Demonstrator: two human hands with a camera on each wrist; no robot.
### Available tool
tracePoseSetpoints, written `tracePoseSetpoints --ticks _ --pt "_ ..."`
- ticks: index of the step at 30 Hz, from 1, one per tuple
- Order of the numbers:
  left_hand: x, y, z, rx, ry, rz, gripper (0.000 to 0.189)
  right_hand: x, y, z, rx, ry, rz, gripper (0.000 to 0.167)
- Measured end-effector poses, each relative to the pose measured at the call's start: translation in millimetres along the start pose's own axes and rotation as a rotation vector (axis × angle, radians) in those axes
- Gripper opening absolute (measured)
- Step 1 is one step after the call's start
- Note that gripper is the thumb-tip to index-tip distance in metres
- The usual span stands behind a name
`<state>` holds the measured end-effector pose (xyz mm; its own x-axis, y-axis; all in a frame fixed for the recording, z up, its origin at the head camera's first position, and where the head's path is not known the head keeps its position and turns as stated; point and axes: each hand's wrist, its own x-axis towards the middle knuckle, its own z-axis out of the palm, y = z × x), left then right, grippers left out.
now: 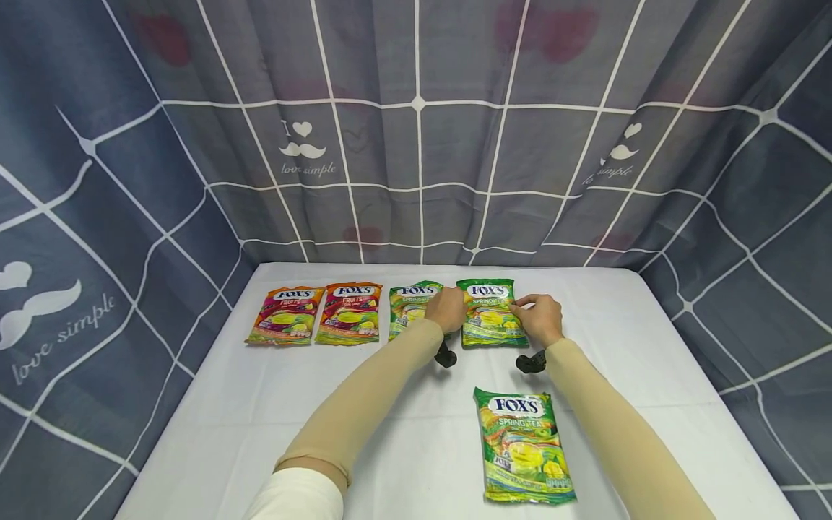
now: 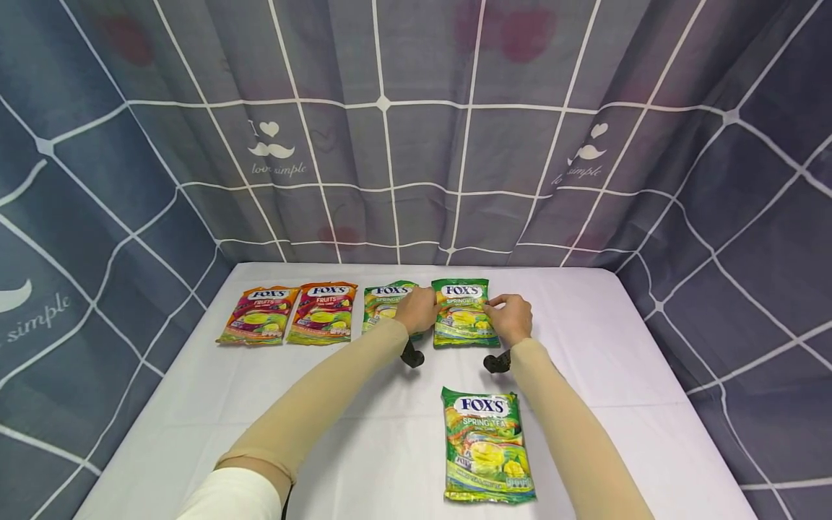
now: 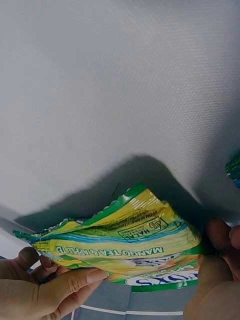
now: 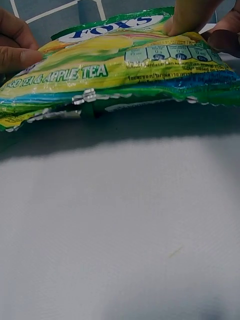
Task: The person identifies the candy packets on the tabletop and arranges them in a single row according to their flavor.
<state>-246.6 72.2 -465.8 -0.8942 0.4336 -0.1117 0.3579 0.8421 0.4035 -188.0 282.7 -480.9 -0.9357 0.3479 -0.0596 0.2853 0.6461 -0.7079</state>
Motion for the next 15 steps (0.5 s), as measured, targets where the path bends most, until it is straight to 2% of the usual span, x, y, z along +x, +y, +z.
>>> tracePoseSetpoints --ticks 15 --pt "-3.6 0.9 2.7 0.075 0.046 0.026 0.018 -0.9 1.2 4.9 -0.03 -0.002 0.038 0.034"
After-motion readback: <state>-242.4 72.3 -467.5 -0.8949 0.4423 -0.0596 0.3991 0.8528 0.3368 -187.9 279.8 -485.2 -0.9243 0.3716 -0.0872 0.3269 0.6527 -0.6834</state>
